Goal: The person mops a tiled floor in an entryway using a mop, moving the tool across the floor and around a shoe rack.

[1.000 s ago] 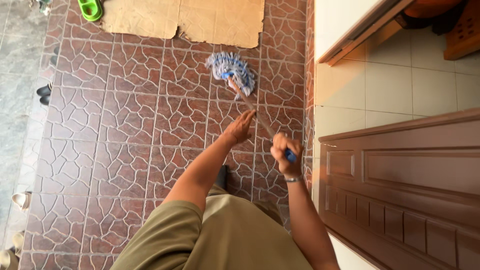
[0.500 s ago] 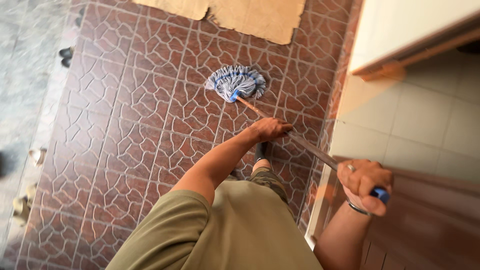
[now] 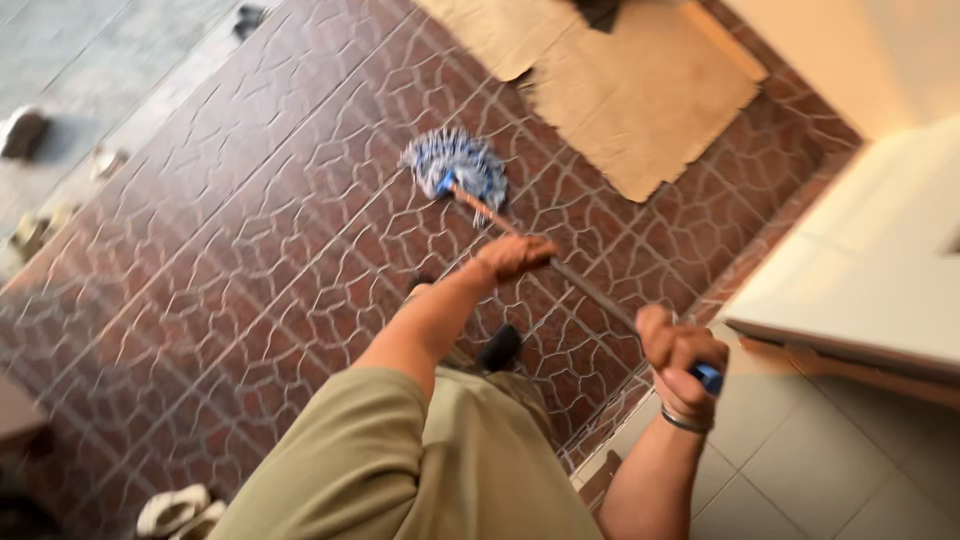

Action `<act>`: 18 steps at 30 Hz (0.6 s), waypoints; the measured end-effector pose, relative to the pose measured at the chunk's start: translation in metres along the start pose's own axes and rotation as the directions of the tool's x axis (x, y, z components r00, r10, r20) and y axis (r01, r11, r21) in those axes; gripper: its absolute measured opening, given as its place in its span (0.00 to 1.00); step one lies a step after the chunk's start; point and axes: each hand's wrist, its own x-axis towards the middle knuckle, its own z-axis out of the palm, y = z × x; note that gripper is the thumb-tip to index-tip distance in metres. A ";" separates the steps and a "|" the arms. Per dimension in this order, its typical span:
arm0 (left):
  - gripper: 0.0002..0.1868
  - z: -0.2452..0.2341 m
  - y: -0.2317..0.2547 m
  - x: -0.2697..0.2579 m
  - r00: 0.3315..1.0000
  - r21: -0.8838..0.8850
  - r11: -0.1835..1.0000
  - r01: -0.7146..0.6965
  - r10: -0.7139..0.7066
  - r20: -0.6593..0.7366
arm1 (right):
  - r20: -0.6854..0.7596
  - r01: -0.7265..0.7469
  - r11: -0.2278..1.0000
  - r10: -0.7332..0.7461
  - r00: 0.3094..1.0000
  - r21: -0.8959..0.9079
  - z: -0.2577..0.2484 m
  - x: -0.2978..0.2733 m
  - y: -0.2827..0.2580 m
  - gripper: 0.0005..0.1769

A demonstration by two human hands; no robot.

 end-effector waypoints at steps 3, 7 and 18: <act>0.07 -0.028 -0.044 0.004 0.997 -0.035 0.999 0.038 -0.040 -0.063 | 0.050 -0.043 0.996 0.047 0.998 -0.076 0.007 0.051 0.028 0.19; 0.11 -0.071 -0.104 0.015 0.993 -0.009 1.000 0.025 -0.026 -0.117 | 0.102 -0.041 0.989 0.056 0.993 -0.139 0.018 0.118 0.072 0.18; 0.15 -0.223 -0.297 0.023 0.933 -0.032 0.972 0.233 -0.233 -0.274 | 0.280 -0.076 0.991 0.105 0.954 -0.110 0.064 0.334 0.230 0.16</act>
